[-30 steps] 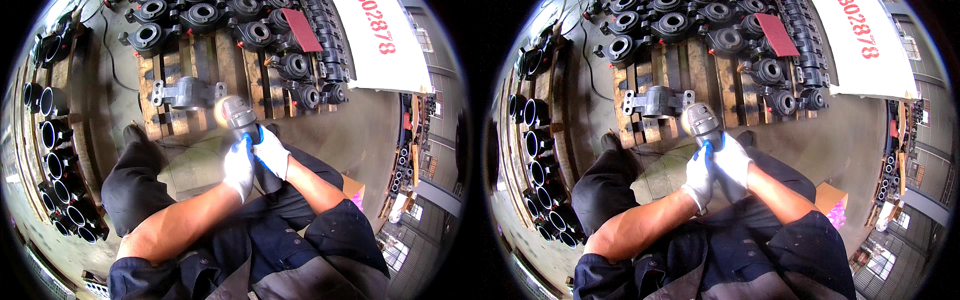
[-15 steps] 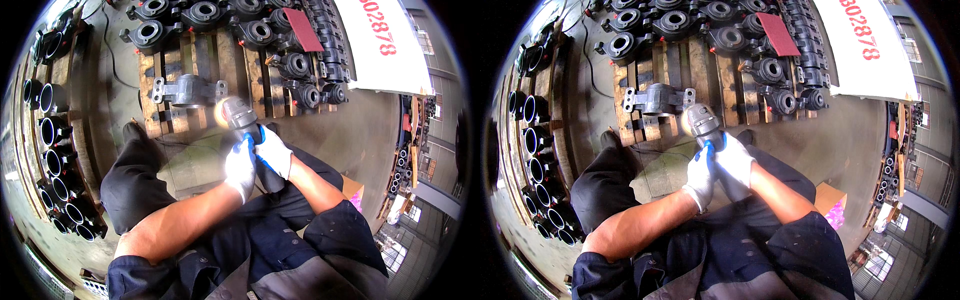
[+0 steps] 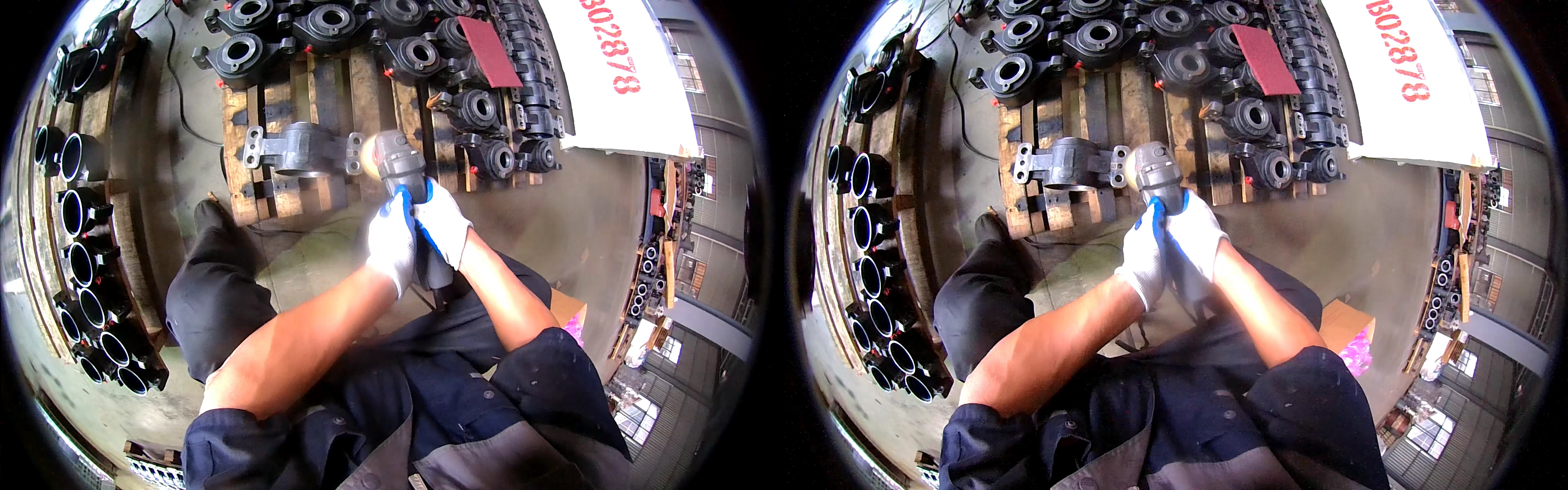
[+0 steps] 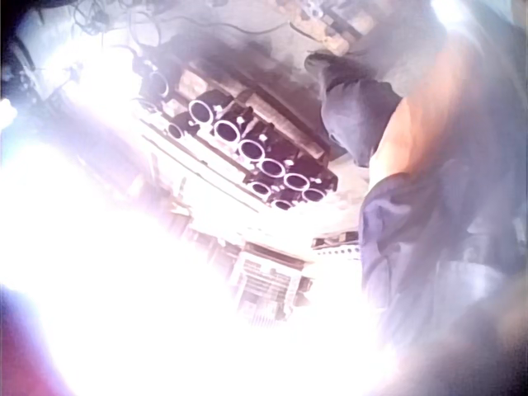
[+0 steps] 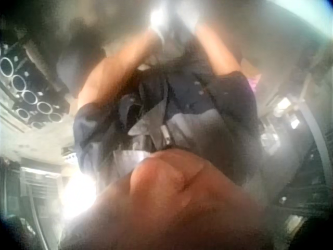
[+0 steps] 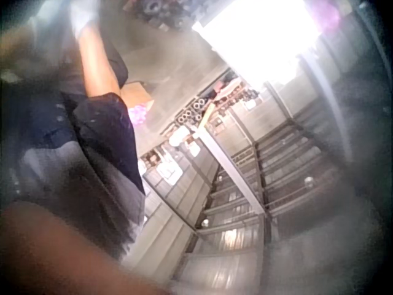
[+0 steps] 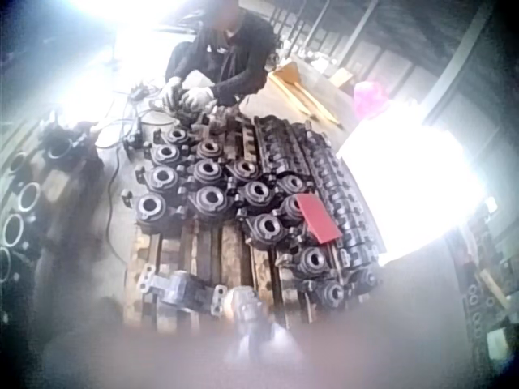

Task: The person uses an angle grinder to smooth and finish metal housings placed on wooden pallets. The person picks up metal parts, grinds the exterior and interior surfaces, and puts them back down on the pallet.

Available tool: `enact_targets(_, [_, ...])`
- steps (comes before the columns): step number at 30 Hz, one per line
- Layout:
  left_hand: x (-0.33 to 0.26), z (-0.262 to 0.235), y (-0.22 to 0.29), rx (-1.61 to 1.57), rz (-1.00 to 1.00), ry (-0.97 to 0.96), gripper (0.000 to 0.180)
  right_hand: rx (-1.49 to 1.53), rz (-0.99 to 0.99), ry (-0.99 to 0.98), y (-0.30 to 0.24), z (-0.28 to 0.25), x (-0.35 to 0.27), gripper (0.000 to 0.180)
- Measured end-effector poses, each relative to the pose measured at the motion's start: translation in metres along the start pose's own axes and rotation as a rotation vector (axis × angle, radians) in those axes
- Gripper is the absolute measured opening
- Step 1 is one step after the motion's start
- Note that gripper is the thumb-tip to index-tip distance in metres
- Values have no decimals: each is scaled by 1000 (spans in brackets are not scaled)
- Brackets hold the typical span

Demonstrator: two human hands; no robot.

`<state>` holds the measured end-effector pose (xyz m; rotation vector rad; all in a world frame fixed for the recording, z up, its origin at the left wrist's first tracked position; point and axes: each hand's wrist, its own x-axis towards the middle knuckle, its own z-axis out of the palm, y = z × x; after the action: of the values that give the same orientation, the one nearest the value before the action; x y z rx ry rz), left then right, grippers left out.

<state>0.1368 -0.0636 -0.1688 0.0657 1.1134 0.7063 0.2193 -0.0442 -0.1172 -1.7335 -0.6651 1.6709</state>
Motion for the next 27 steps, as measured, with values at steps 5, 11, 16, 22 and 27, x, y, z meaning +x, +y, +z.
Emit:
enact_targets(5, [-6,20,32,-69,6,15,50,-48,-4,93,-9,0,22,14])
enact_targets(11, [12,12,27,-116,52,-11,51,-82,-34,50,-9,5,32,16])
enact_targets(16, [5,2,10,-22,26,-57,51,88,16,54,6,-1,20,14])
enact_targets(22, [-29,-6,-4,241,69,-1,47,-431,-107,7,15,-7,-14,20])
enact_targets(27, [-40,-13,-13,249,89,94,46,-188,31,-87,16,-5,-19,32])
